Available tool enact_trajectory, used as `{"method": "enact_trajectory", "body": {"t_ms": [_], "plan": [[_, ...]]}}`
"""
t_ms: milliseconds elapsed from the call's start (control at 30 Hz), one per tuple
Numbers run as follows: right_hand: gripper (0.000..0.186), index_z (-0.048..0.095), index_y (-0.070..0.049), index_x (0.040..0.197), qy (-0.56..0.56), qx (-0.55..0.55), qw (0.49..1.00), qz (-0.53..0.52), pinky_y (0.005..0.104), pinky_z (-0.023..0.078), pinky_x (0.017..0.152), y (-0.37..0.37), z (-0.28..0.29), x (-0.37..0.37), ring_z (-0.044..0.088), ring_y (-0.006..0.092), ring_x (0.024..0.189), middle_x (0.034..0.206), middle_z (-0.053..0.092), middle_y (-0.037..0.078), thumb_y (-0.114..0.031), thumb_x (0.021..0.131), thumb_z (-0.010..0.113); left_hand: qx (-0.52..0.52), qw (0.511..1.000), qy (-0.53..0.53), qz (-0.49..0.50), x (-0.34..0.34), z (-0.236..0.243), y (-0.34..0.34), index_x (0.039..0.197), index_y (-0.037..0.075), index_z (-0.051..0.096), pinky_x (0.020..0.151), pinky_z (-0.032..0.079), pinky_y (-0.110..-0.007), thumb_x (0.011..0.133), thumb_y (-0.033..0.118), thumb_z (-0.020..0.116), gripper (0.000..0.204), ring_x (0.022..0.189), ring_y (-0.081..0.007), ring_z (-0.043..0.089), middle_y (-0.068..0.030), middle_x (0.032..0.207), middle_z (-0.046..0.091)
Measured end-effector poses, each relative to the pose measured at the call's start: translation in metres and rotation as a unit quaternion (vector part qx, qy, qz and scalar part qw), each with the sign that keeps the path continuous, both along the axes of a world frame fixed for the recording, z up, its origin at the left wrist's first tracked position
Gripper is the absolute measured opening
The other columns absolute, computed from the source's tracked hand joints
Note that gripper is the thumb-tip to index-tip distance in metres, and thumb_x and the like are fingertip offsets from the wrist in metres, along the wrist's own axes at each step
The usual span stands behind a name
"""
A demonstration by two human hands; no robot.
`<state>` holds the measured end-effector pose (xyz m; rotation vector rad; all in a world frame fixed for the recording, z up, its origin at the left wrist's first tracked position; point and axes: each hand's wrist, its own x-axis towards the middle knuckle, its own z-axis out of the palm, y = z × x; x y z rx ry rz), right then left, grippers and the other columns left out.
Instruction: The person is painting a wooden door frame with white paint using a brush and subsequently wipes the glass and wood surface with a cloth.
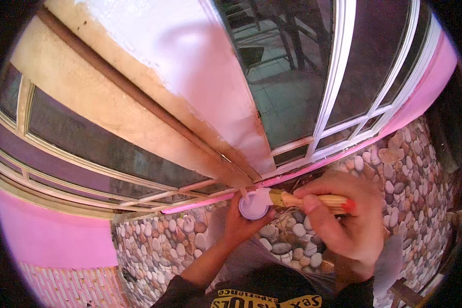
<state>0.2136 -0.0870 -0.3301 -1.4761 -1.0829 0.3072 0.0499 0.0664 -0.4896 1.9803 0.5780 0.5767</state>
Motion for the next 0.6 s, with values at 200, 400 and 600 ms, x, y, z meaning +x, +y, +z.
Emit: {"method": "enact_trajectory", "body": {"t_ms": [200, 400, 600], "plan": [[0.010, 0.066, 0.001, 0.086, -0.045, -0.094, 0.995, -0.003, 0.0331, 0.048, 0.061, 0.021, -0.011, -0.012, 0.065, 0.0276, 0.067, 0.078, 0.065, 0.015, -0.008, 0.085, 0.066, -0.030, 1.000, 0.007, 0.001, 0.004, 0.001, 0.004, 0.126, 0.002, 0.044, 0.090, 0.050, -0.034, 0.072, 0.018, 0.086, 0.070, 0.105, -0.0198, 0.060, -0.0115, 0.114, 0.059], [0.011, 0.065, 0.000, 0.088, -0.049, -0.130, 0.990, 0.013, 0.0344, 0.049, 0.060, 0.026, -0.021, -0.015, 0.065, 0.0301, 0.067, 0.078, 0.065, 0.015, -0.010, 0.085, 0.067, -0.049, 0.999, 0.000, -0.009, 0.005, 0.001, 0.007, 0.128, 0.002, 0.043, 0.092, 0.049, -0.035, 0.072, 0.015, 0.085, 0.071, 0.106, -0.0208, 0.060, -0.0117, 0.115, 0.059], [0.013, 0.065, -0.001, 0.093, -0.037, -0.136, 0.990, 0.016, 0.0337, 0.051, 0.064, 0.027, -0.024, -0.014, 0.068, 0.0278, 0.072, 0.081, 0.067, 0.015, -0.011, 0.085, 0.068, -0.071, 0.997, -0.030, -0.012, 0.005, -0.001, 0.007, 0.128, 0.003, 0.043, 0.093, 0.049, -0.035, 0.072, 0.015, 0.085, 0.071, 0.107, -0.0207, 0.060, -0.0116, 0.115, 0.059]]}}
